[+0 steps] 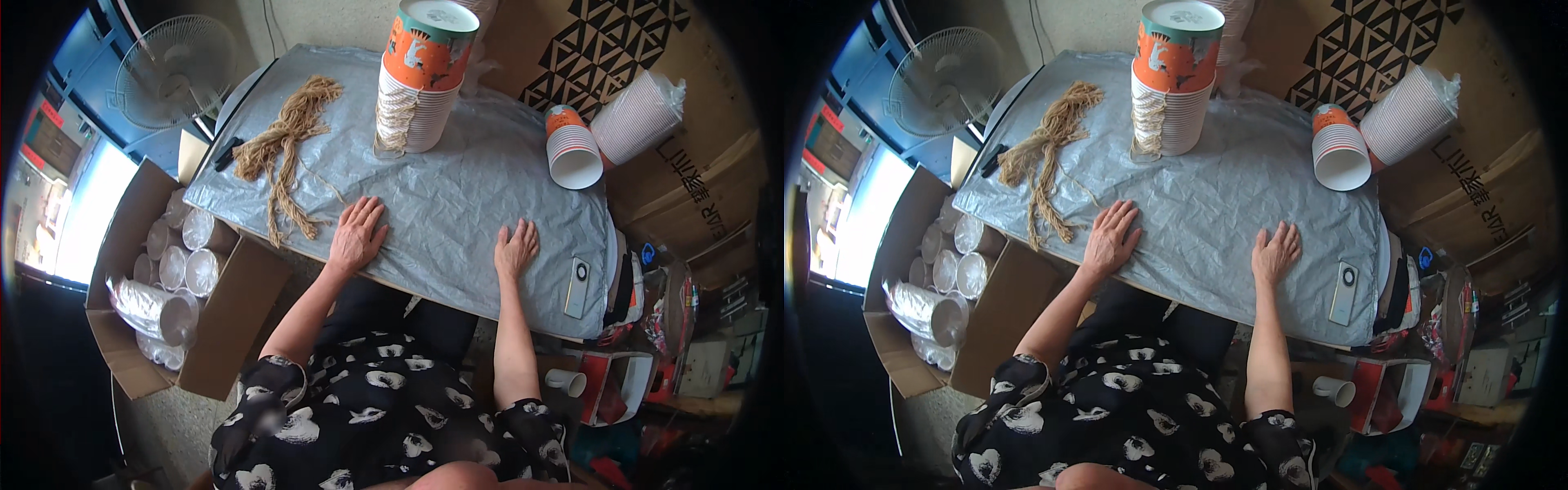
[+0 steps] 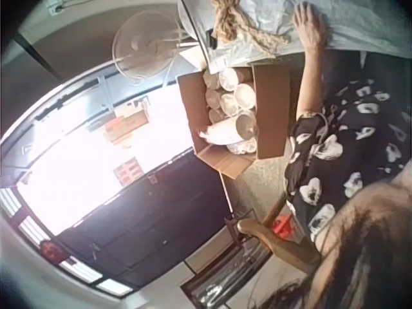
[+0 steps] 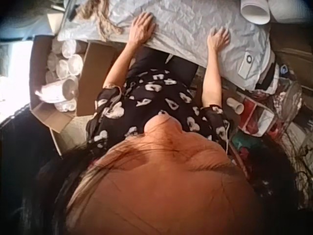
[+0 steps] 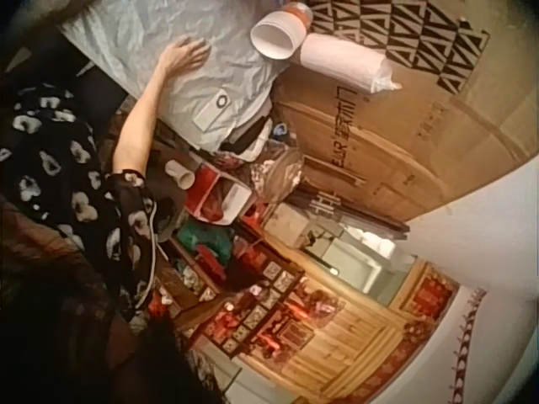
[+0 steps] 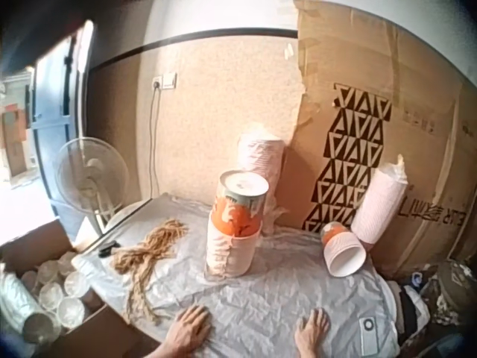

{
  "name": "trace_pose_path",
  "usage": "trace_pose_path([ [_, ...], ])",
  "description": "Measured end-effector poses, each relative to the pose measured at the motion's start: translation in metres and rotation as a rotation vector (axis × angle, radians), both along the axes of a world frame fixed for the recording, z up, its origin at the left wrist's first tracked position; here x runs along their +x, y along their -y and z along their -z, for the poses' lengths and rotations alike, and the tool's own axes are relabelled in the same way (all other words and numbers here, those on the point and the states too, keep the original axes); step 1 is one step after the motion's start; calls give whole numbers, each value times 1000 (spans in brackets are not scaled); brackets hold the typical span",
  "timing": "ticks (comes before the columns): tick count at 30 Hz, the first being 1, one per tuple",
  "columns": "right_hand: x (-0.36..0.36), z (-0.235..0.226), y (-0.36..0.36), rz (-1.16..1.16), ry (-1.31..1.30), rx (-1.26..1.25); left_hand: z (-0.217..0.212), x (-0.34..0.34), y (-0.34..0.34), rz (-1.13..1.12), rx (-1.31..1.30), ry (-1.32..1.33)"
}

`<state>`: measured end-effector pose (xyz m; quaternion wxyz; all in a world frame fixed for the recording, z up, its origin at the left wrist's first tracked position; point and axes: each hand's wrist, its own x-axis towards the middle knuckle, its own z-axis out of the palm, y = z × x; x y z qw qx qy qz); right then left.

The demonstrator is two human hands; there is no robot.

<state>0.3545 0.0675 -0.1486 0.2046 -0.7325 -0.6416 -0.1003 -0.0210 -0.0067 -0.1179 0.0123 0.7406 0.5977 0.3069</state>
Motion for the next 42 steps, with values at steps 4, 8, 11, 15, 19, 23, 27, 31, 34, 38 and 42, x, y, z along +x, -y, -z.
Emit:
trace_pose_path([
  [4,6,5,-1,-4,-10,29,4,2,10,-3,17,7],
  [8,5,6,-3,-16,-22,37,2,1,31,92,101,-77],
  [11,4,9,-5,-24,-10,48,-3,-8,45,76,37,135],
  [15,16,0,0,-9,-7,120,-24,-21,22,-122,142,289],
  [19,-2,-4,-1,38,-25,74,-33,-22,3,-143,77,460],
  [23,1,9,-10,-46,-192,80,-33,-17,11,-48,-27,436],
  [27,75,-5,-62,-77,-780,9,-17,-2,17,19,-45,376],
  [31,100,-58,-141,-73,-811,185,-20,0,18,-24,-6,304],
  [34,122,-88,-195,-13,-952,355,-23,4,12,-1,-12,299],
  [38,102,-116,-236,29,-1218,432,-24,0,13,-24,-8,221],
  [42,105,-115,-248,73,-1247,425,-23,1,10,-15,-27,222],
])
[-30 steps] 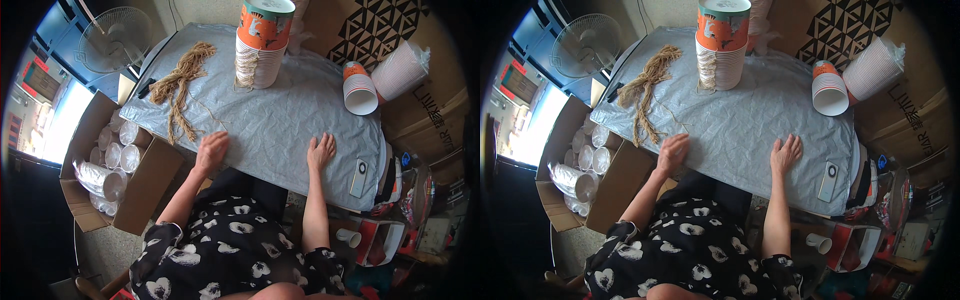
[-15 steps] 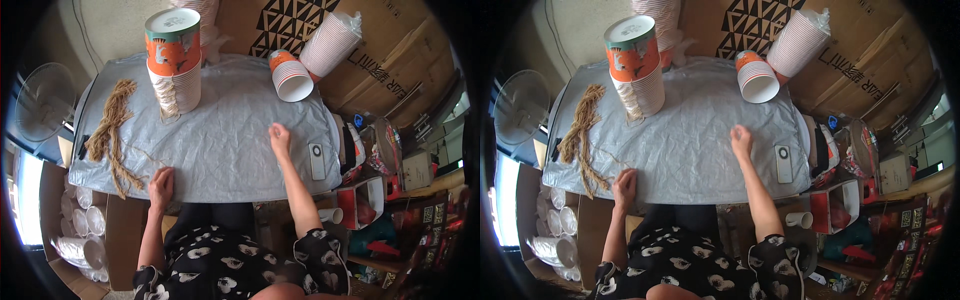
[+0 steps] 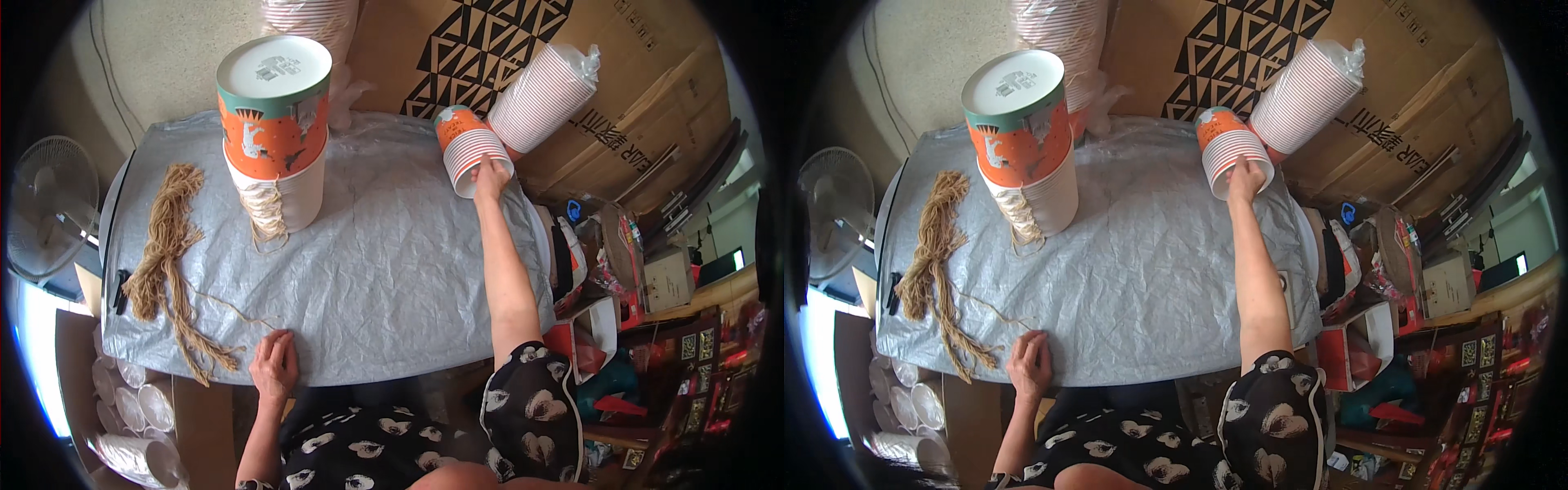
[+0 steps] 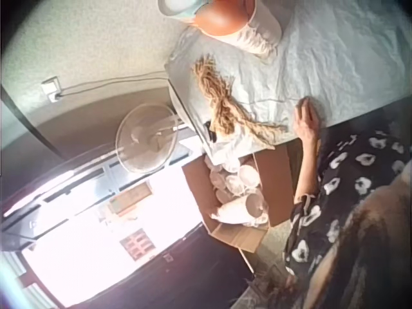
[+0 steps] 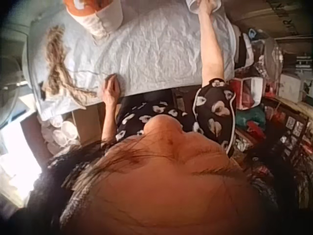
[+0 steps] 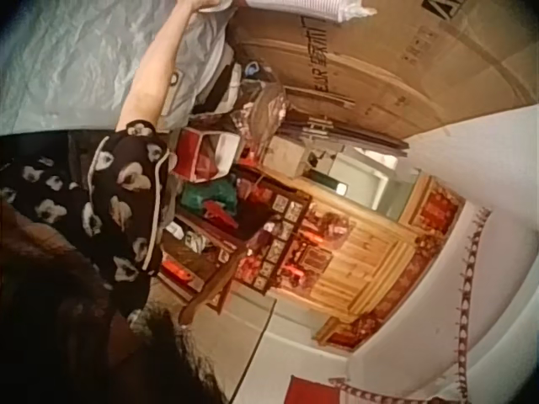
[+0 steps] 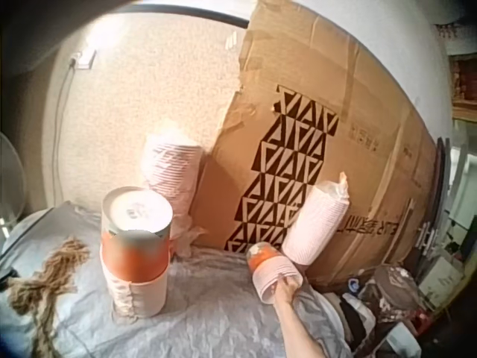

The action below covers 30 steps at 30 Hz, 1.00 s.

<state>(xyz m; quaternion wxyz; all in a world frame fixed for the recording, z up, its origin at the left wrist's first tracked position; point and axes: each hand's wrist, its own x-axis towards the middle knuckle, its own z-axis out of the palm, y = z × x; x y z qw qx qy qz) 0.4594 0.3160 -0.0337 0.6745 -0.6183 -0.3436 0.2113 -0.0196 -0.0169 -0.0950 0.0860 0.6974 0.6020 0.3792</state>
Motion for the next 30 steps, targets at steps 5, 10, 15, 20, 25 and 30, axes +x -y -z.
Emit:
trace_pose_path([
  [5,-16,27,2,56,667,-77,5,1,-6,34,-19,4],
  [10,-57,-14,10,165,1215,-312,3,-6,-6,51,-55,-17],
  [15,-72,-35,9,123,1398,-252,3,-10,-7,56,-56,-8],
  [20,-74,-74,-11,124,1440,-173,3,-14,-6,85,-66,1],
  [25,-75,-131,-23,163,1456,-182,4,-14,-1,97,-62,0],
  [30,-75,-174,-3,229,1266,-213,6,-15,1,97,-33,22],
])
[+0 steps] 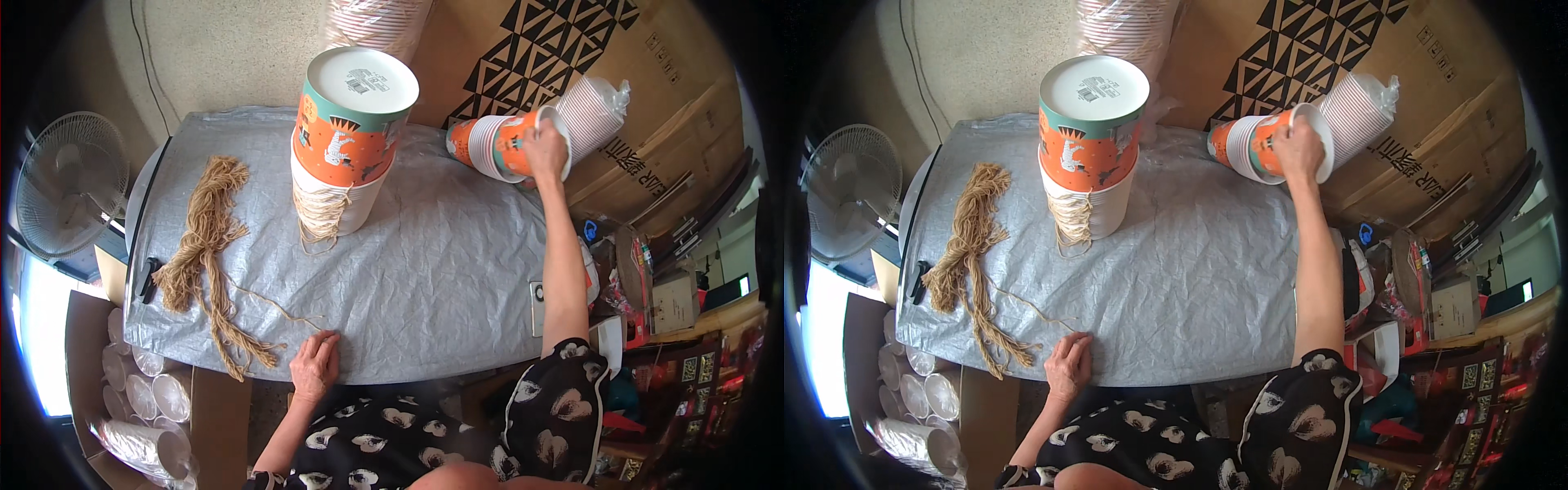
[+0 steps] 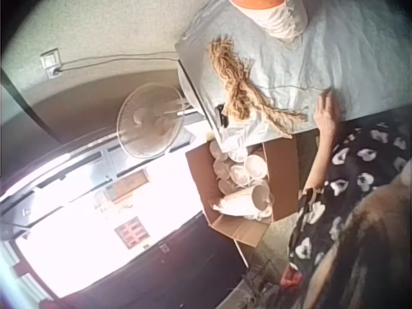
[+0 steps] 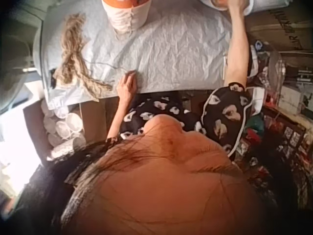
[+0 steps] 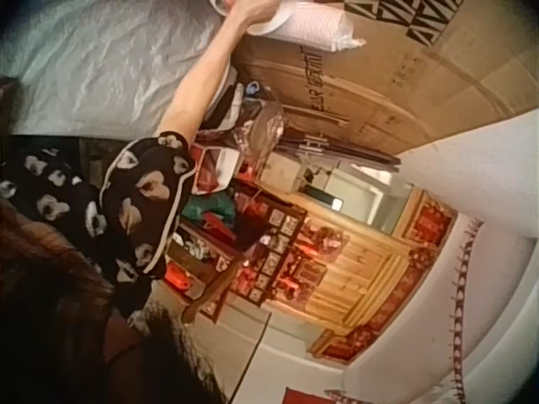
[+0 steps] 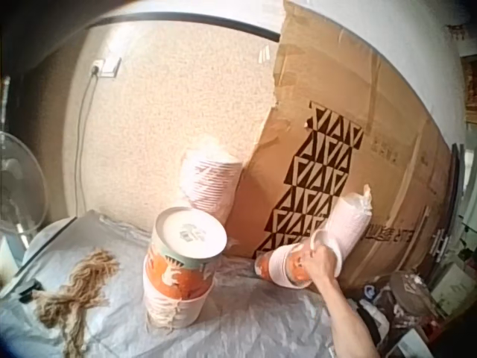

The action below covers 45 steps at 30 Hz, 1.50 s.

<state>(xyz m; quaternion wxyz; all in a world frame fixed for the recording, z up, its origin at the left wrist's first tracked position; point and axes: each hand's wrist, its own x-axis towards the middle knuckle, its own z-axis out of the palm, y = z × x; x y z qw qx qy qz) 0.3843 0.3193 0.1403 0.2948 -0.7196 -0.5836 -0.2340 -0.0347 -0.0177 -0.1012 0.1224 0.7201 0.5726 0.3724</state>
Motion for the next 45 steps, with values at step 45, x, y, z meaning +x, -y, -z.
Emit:
trace_pose_path([
  [45,-158,153,314,-863,-1098,-406,-72,13,-32,120,-672,841],
])
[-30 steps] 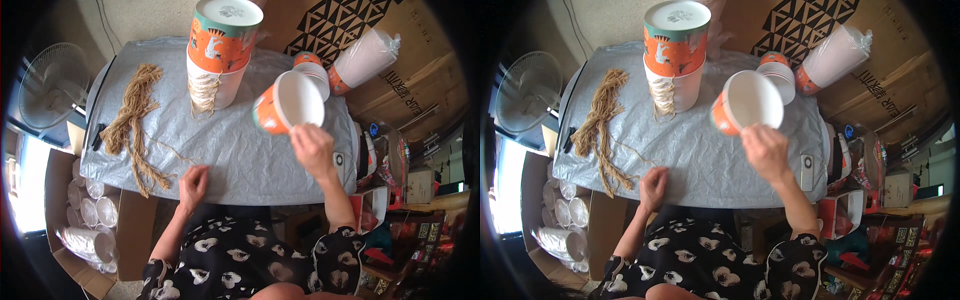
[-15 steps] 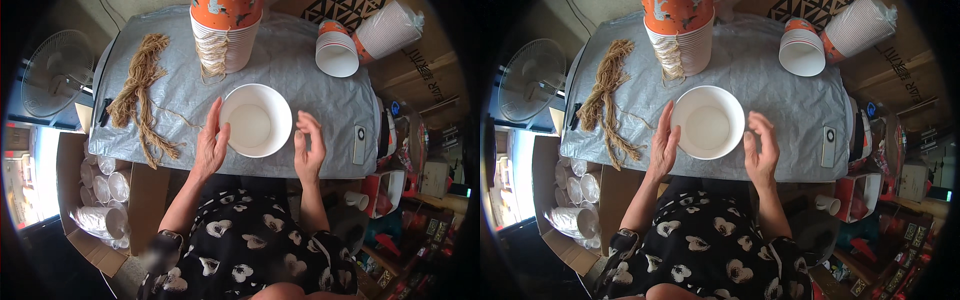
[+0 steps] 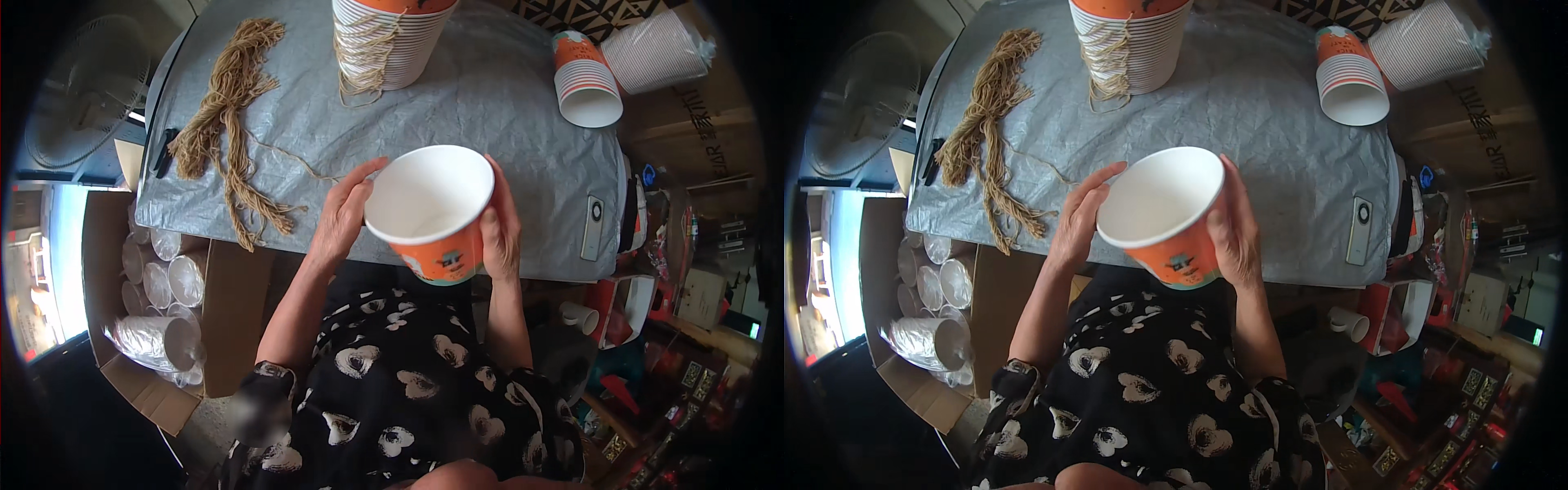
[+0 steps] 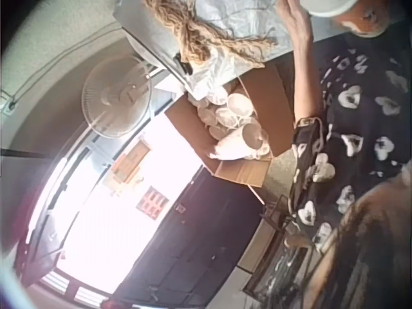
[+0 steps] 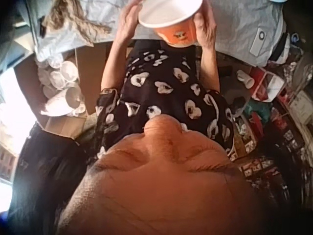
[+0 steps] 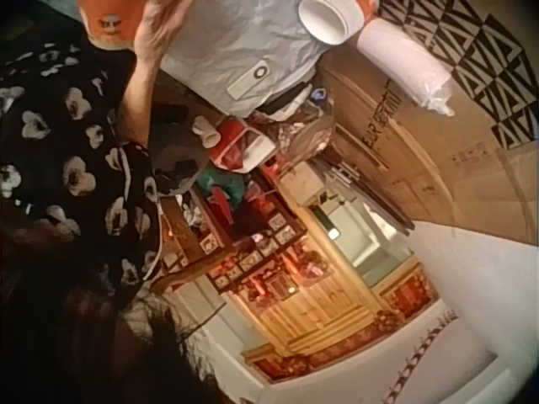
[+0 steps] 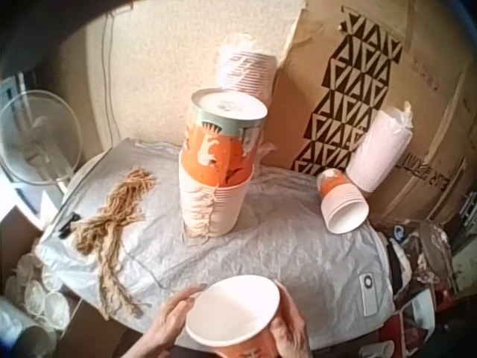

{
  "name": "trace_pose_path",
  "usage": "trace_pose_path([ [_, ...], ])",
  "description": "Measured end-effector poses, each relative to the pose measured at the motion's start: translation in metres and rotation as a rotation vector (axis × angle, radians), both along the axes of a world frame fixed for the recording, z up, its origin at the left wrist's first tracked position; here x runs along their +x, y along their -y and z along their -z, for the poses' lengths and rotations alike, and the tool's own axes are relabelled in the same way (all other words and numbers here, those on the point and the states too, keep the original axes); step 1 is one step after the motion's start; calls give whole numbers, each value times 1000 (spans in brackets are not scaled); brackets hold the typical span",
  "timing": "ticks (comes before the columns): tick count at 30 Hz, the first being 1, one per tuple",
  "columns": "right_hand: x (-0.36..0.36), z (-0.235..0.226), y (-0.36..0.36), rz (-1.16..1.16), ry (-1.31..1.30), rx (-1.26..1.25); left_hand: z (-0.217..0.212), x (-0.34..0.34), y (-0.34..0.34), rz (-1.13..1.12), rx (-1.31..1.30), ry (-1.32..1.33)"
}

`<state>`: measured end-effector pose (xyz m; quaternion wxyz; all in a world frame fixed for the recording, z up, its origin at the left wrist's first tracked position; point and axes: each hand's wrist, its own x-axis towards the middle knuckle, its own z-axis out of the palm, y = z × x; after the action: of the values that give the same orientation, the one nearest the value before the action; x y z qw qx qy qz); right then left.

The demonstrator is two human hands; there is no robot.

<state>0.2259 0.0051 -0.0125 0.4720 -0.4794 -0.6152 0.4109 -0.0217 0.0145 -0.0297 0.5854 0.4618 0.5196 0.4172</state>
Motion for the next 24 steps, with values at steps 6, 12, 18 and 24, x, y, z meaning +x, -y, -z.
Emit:
trace_pose_path([
  [6,8,23,-10,66,-100,-298,-2,-11,5,90,-185,184],
  [12,16,43,-8,121,-226,-452,-3,-15,7,151,-81,46],
  [18,-12,8,0,96,-115,-130,-12,-8,9,65,43,-105],
  [24,-3,7,1,2,105,344,-22,-13,20,72,280,-69],
])
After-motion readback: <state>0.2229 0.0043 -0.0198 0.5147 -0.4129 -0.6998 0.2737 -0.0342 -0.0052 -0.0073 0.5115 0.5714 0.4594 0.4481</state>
